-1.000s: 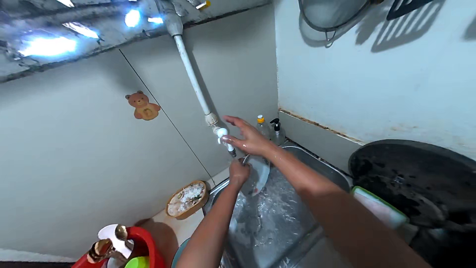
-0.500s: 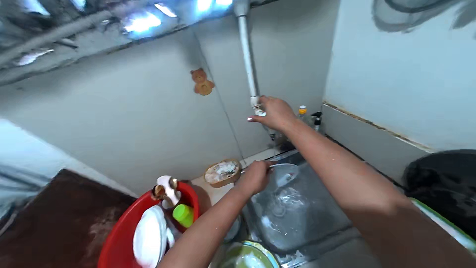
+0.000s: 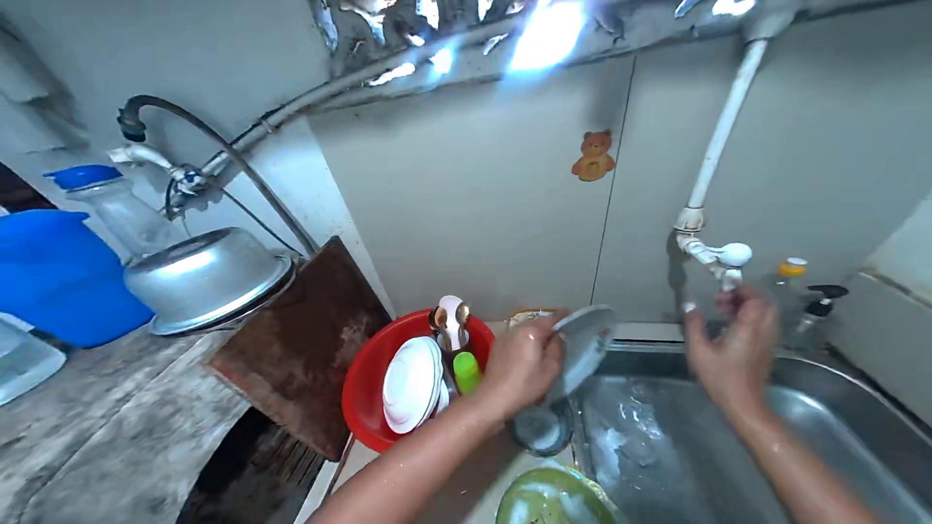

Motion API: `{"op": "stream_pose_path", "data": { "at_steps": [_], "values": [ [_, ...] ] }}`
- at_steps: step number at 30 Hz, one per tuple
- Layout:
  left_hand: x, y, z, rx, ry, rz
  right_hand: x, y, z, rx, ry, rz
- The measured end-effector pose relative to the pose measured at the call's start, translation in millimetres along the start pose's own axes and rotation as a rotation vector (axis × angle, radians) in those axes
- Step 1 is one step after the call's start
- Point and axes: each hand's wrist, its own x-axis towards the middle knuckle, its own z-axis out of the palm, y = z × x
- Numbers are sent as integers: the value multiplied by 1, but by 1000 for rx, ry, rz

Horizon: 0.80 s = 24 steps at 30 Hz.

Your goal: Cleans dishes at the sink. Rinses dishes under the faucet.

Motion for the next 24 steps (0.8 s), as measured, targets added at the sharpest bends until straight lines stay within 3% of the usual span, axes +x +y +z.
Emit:
{"op": "stream_pose_path", "data": {
  "at_steps": [3,5,8,12,14,15,17,19,24],
  "values": [
    [11,-11,-34,-51,131,-175,-75,-67,40,110,-353,-169],
    [27,-27,-44,-184,192,-255,-101,-117,71,-3,-441,-306],
    [36,-42,-54,-472,282,-447,-104,-147,116,-159,-286,-502],
    [36,-65,-74,-825,302,-620,-82,-146,135,-114,-58,-674],
    [30,-94,-81,-882,186,-561,-72,-149,130,-20,-34,-574],
    [25,-111,-80,-750,184,-544,-70,-151,127,37,-51,-471],
    [10,-155,-63,-207,247,-541,-70,-155,123,172,-107,-213],
    [-3,-196,-37,139,230,-607,-71,-158,125,315,-151,55],
    [-14,-232,-8,335,96,-677,-86,-157,155,612,-139,471]
  ]
}}
